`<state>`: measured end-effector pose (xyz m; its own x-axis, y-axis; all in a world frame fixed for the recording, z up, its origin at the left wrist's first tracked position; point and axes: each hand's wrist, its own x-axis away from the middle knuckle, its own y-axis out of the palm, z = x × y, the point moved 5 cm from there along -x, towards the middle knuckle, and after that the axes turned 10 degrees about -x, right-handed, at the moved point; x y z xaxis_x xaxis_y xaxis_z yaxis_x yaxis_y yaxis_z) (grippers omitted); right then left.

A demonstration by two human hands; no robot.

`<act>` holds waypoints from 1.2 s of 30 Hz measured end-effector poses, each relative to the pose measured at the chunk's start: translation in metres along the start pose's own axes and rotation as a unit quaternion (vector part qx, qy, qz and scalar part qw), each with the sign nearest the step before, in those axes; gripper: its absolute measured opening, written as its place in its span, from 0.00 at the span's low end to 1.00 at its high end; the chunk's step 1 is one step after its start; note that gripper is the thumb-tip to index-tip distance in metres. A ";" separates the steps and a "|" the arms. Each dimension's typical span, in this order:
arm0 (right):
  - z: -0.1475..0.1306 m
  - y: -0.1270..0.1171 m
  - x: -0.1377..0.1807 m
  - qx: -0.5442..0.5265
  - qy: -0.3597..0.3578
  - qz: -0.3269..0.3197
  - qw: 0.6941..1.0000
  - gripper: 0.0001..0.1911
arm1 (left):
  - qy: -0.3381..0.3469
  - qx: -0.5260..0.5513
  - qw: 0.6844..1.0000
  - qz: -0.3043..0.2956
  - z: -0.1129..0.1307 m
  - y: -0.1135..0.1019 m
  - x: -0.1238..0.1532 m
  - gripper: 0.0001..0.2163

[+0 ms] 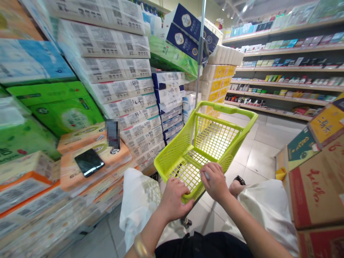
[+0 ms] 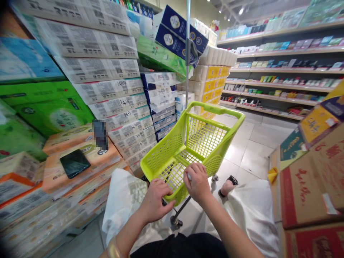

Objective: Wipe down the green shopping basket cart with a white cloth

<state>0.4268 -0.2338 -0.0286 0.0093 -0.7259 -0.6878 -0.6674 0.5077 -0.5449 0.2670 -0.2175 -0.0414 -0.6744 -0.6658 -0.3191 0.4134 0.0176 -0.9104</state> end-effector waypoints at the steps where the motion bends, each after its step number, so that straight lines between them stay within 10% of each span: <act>1: -0.005 0.002 0.002 -0.002 -0.006 -0.009 1.000 0.06 | -0.002 0.000 1.000 0.000 0.000 0.000 0.000 0.08; 19: -0.019 0.011 0.009 -0.026 -0.068 -0.077 0.994 0.07 | 0.004 -0.011 1.000 0.004 0.003 0.002 -0.001 0.09; 27: 0.034 -0.021 -0.013 0.030 -0.019 0.002 0.999 0.07 | -0.004 -0.003 1.000 -0.008 0.003 0.001 -0.001 0.10; 36: 0.001 0.002 0.003 0.013 -0.053 -0.066 0.996 0.07 | 0.010 -0.008 1.000 -0.019 0.008 0.001 -0.004 0.11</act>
<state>0.4257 -0.2348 -0.0325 0.1756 -0.7353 -0.6545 -0.6352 0.4233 -0.6460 0.2751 -0.2205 -0.0386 -0.7020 -0.6506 -0.2895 0.3770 0.0054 -0.9262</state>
